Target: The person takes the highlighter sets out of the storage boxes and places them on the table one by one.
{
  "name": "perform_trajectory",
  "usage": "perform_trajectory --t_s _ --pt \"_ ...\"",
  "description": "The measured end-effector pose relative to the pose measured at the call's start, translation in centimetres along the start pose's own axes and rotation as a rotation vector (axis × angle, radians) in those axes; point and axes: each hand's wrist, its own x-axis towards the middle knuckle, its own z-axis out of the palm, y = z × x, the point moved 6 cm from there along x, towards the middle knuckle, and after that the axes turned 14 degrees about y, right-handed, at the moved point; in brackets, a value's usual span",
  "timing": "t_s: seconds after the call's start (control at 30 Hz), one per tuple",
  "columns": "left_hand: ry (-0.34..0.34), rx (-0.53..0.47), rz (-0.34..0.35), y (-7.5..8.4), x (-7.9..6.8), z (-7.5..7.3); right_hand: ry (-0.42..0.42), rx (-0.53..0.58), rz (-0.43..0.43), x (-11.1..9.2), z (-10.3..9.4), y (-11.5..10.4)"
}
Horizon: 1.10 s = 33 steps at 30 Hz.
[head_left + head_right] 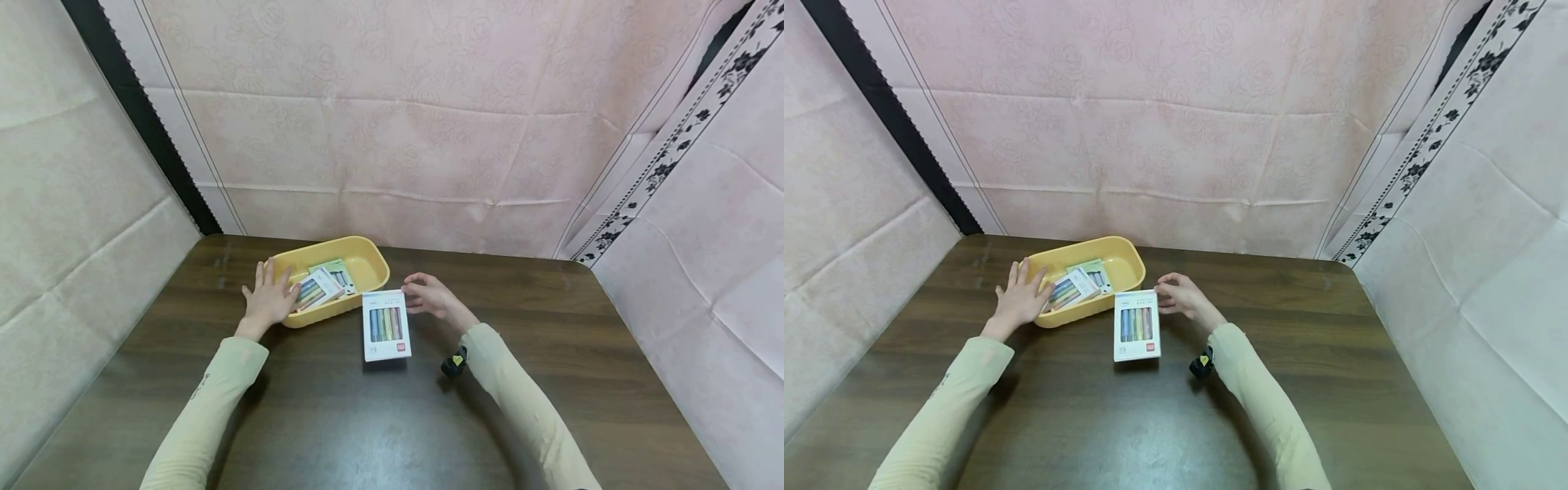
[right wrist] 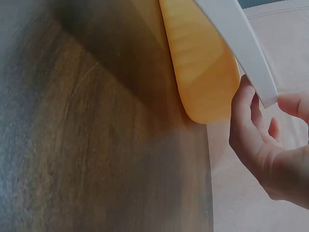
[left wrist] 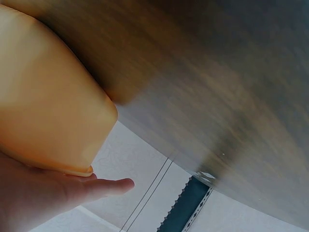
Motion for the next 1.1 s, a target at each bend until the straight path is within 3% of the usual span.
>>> perform_trajectory --t_s 0.3,1.1 --pt "-0.002 0.005 0.000 0.0 0.1 0.1 -0.011 -0.053 0.003 -0.4 -0.2 0.7" --pt "-0.010 0.001 -0.002 -0.1 0.1 0.2 -0.047 -0.064 0.046 -0.3 -1.1 2.4"
